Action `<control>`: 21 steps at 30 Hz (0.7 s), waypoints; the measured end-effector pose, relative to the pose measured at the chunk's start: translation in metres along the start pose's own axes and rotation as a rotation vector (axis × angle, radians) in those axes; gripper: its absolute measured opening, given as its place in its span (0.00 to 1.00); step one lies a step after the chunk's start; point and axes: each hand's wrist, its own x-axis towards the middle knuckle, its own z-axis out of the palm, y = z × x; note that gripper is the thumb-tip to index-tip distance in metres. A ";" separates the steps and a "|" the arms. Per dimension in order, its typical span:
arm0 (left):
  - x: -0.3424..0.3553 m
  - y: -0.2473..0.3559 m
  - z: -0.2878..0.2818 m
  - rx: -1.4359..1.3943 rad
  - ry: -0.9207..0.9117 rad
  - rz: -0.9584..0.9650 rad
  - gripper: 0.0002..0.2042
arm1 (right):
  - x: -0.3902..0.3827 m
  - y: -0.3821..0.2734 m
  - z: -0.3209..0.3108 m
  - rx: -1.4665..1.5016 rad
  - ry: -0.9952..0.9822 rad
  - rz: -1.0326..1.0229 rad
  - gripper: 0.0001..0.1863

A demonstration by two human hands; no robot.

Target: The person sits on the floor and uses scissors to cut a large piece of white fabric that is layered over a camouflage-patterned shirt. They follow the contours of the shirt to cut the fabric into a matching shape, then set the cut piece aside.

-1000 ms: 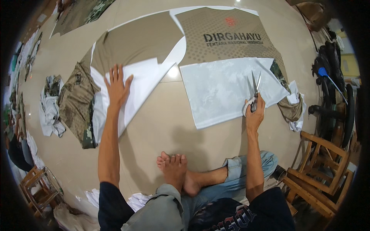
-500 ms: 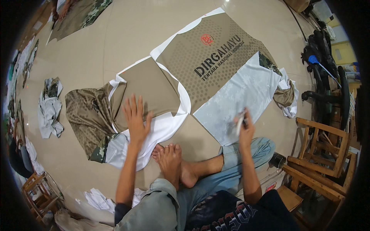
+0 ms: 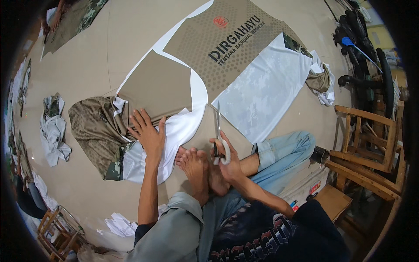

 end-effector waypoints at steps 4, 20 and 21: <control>-0.011 -0.005 0.003 -0.039 -0.015 -0.038 0.43 | 0.022 0.005 0.033 -0.189 0.038 -0.048 0.37; -0.013 -0.005 0.008 -0.032 0.036 -0.039 0.43 | 0.044 0.007 0.038 -0.203 0.077 -0.072 0.34; -0.013 -0.004 0.008 -0.032 0.035 -0.042 0.43 | 0.045 0.005 0.035 -0.198 0.066 -0.067 0.35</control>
